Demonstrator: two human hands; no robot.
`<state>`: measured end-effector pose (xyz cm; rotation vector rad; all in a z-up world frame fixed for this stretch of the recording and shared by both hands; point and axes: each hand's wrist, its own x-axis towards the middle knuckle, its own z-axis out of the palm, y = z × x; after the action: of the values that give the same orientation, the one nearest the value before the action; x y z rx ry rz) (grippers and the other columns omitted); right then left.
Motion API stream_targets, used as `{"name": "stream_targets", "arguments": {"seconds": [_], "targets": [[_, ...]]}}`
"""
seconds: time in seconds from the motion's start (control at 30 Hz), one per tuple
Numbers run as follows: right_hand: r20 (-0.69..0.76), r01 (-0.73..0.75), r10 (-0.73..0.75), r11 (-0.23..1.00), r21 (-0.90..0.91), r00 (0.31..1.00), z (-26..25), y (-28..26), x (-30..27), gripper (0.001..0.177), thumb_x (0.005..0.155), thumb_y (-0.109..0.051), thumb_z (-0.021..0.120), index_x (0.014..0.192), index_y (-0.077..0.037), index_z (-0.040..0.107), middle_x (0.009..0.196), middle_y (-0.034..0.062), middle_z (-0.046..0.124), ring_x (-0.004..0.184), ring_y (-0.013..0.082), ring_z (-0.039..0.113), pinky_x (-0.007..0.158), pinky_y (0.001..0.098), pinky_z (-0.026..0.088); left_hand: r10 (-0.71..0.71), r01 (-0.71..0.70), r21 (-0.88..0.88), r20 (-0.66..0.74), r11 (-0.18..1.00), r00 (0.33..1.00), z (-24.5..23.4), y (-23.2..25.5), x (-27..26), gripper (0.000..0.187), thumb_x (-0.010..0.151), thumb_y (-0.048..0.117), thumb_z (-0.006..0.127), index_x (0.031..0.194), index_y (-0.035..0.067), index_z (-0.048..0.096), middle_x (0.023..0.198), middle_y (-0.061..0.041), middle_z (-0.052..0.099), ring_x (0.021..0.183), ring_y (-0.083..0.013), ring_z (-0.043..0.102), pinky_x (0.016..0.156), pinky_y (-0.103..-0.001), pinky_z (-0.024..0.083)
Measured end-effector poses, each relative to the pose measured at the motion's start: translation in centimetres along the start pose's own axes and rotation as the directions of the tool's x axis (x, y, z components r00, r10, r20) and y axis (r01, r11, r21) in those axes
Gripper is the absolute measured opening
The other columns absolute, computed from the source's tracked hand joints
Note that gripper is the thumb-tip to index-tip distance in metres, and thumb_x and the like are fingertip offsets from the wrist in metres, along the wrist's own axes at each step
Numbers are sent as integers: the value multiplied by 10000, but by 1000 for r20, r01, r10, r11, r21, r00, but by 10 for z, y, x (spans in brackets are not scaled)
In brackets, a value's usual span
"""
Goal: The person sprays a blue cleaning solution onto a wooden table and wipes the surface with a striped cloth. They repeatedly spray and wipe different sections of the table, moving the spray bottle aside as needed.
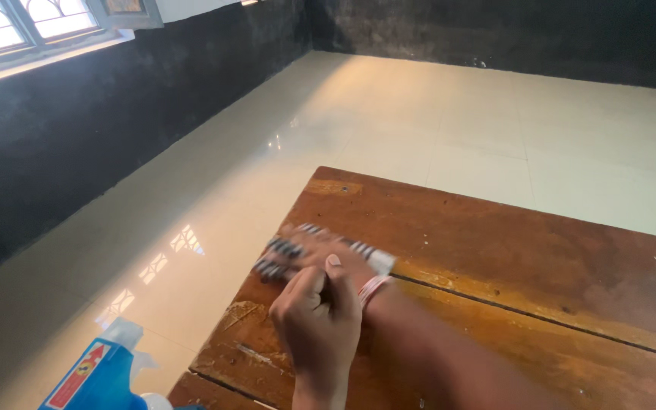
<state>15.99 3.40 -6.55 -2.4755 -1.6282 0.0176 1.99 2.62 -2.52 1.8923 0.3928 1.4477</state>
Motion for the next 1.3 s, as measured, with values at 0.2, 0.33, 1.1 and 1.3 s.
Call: {"name": "stream_targets", "arguments": {"seconds": [0.2, 0.33, 1.1, 1.3], "targets": [[66, -619, 618, 785, -11, 783, -53, 148, -96, 576, 1012, -501, 292, 1585, -441, 288, 1736, -9, 121, 1523, 322, 221, 1240, 572, 194, -205, 175, 159, 194, 972, 959, 12, -2, 1, 496, 928, 227, 659, 506, 38, 482, 448, -107, 490, 365, -267, 471, 420, -428, 359], [-42, -716, 719, 684, -137, 694, -68, 194, -168, 537, 1047, -551, 217, 1567, -468, 323, 1696, 24, 172, 1557, 288, 205, 1246, 554, 178, -284, 243, 176, 271, 954, 920, 14, 2, -1, 506, 926, 279, 670, 529, 28, 484, 498, -113, 512, 431, -299, 506, 461, -444, 401], [-2, -715, 715, 699, -7, 699, -72, 146, -169, 532, 1089, -398, 347, 1595, -236, 375, 1540, 171, 408, 1008, 293, 745, 1056, 390, 572, -709, 718, 159, 403, 677, 579, 18, 10, 12, 226, 942, 250, 635, 1046, 58, 695, 683, -109, 695, 561, -175, 612, 578, -407, 509], [-149, 52, -99, 956, -289, 984, -26, 82, -95, 237, 937, -308, 636, 905, -74, 649, 1484, 219, 530, 1504, 381, 403, 1285, 568, 199, -676, 704, 35, 313, 710, 667, 24, -3, 9, 255, 943, 267, 614, 1016, 33, 683, 753, -92, 728, 624, -154, 677, 600, -340, 546]]}}
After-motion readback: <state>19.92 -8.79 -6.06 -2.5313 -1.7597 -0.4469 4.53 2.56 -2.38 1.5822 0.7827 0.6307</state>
